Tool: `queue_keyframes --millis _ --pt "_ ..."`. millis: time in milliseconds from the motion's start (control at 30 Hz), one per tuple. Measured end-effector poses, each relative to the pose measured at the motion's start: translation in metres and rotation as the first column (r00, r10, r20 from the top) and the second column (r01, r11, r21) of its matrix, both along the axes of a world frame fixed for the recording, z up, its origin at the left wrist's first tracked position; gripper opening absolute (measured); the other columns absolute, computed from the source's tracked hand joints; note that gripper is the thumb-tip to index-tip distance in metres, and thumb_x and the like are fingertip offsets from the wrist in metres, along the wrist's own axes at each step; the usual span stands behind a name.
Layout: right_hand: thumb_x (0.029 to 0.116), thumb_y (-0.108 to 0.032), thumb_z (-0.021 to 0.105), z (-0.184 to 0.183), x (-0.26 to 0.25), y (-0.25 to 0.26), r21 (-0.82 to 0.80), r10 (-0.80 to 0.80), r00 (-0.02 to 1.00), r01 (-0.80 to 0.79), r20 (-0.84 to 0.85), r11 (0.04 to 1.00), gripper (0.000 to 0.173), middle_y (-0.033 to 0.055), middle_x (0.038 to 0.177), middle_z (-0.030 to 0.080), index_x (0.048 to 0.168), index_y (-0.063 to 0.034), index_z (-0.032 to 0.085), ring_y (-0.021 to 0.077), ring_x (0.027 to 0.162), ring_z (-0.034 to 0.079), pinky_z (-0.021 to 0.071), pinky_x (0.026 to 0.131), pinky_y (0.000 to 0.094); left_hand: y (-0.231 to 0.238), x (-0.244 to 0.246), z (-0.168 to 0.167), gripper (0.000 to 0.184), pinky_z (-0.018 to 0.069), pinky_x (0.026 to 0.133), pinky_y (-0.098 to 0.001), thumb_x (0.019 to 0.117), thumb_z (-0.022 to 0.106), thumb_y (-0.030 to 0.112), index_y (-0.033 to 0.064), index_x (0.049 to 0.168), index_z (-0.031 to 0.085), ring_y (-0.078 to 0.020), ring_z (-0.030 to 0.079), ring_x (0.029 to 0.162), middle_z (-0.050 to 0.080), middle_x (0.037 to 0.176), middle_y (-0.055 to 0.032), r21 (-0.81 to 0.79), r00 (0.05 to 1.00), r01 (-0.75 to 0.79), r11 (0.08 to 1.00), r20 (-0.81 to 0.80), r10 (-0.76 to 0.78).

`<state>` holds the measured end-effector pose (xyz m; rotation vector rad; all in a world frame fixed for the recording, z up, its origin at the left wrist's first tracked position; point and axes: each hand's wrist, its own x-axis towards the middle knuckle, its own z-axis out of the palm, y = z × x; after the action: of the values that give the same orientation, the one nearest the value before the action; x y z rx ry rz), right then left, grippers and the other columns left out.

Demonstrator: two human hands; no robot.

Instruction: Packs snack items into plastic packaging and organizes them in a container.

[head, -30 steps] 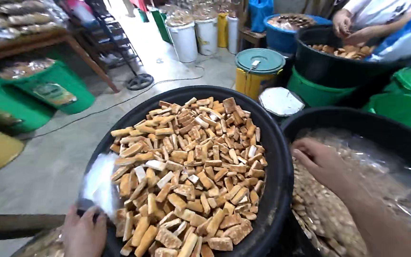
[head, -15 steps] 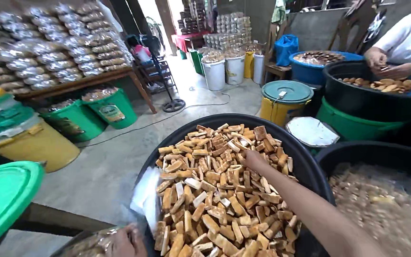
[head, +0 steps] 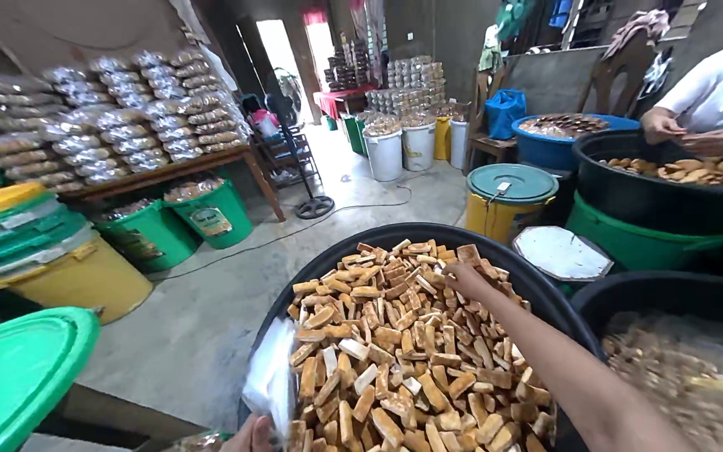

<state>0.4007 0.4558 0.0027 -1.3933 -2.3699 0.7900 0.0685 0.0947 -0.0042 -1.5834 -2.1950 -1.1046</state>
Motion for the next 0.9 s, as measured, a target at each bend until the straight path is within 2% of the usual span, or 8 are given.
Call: queue_keyframes --millis 200,367,433,533,633,700,800,900 --pt "0.1031 -0.018 0.06 -0.004 -0.007 -0.013 -0.094 0.021 1.0 -0.023 -0.018 0.995 0.041 0.0284 0.148 0.049 0.14 -0.0014 0.058 0.0466 0.139 0.044 0.0334 0.115 0.0631 0.011 0.027 0.021 0.027 0.0568 0.078 -0.0509 0.0969 0.053 0.01 -0.0113 0.091 0.068 -0.0429 0.067 0.087 0.065 0.095 -0.0305 0.025 0.979 0.146 0.989 -0.147 -0.141" --pt "0.1065 -0.022 0.054 0.005 -0.016 -0.023 -0.197 -0.17 0.949 0.12 -0.264 0.973 0.045 0.0291 0.142 0.054 0.145 0.001 0.049 0.0421 0.134 0.052 0.0394 0.112 0.058 0.04 0.108 0.083 0.027 0.0579 0.082 -0.05 0.0972 0.059 0.002 -0.0141 0.119 0.061 -0.0358 0.07 0.089 0.069 0.1 -0.0258 0.082 0.97 0.24 0.967 0.018 -0.243" --pt "0.1096 -0.022 0.047 0.019 -0.011 -0.04 -0.201 -0.078 0.952 0.018 -0.295 0.979 0.045 0.0301 0.137 0.057 0.148 0.0012 0.044 0.0413 0.125 0.059 0.0448 0.107 0.0555 0.057 0.126 0.103 0.042 0.059 0.072 -0.0452 0.0971 0.063 0.007 -0.0128 0.131 0.05 -0.0276 0.069 0.079 0.068 0.094 -0.0212 0.19 0.968 0.232 0.954 0.056 -0.246" --pt "0.1105 -0.016 0.042 0.037 -0.001 -0.088 -0.233 0.201 0.957 -0.249 -0.211 0.94 0.046 0.031 0.135 0.057 0.153 0.0003 0.035 0.0417 0.116 0.062 0.0481 0.101 0.0567 0.09 0.144 0.119 0.035 0.0579 0.072 -0.0417 0.0986 0.062 0.01 -0.014 0.122 0.05 -0.026 0.068 0.079 0.065 0.092 -0.0207 0.284 0.971 0.217 0.934 0.031 -0.236" --pt "0.1024 -0.002 0.054 0.036 0.002 -0.137 -0.152 0.301 0.946 -0.281 0.124 0.947 0.063 0.0298 0.142 0.054 0.161 -0.013 0.032 0.0488 0.13 0.054 0.0433 0.107 0.0655 0.123 0.154 0.109 0.022 0.055 0.092 -0.0524 0.1001 0.053 0.0 -0.0106 0.115 0.065 -0.0404 0.068 0.103 0.067 0.11 -0.0272 0.098 0.952 0.307 0.947 -0.046 -0.303" --pt "0.0969 0.0 0.061 0.022 0.013 -0.156 -0.092 0.268 0.904 -0.251 0.334 0.964 0.069 0.0313 0.149 0.047 0.159 -0.0055 0.033 0.053 0.136 0.045 0.0377 0.11 0.0673 0.14 0.161 0.082 0.029 0.0511 0.1 -0.0546 0.097 0.051 -0.009 -0.0051 0.12 0.069 -0.0433 0.064 0.116 0.066 0.122 -0.0263 -0.13 0.915 0.38 0.916 -0.091 -0.393" --pt "0.105 -0.007 0.051 0.025 0.026 -0.163 -0.103 0.163 0.967 -0.145 0.197 0.984 0.044 0.0295 0.147 0.049 0.147 0.0054 0.046 0.0451 0.137 0.048 0.0387 0.115 0.0566 0.147 0.168 0.059 0.037 0.0419 0.11 -0.0524 0.0947 0.054 -0.009 -0.001 0.128 0.066 -0.0409 0.053 0.132 0.061 0.137 -0.0202 -0.632 0.863 0.375 0.678 -0.03 -0.505" --pt "0.1073 -0.011 0.047 0.052 0.025 -0.175 -0.11 0.148 0.988 -0.153 -0.053 0.982 0.033 0.0254 0.132 0.061 0.136 0.0032 0.058 0.0364 0.122 0.061 0.0468 0.106 0.0494 0.155 0.167 0.049 0.027 0.0432 0.109 -0.0519 0.0984 0.058 0.004 -0.003 0.123 0.068 -0.039 0.057 0.127 0.063 0.131 -0.0221 -0.738 0.841 0.423 0.526 0.103 -0.531"
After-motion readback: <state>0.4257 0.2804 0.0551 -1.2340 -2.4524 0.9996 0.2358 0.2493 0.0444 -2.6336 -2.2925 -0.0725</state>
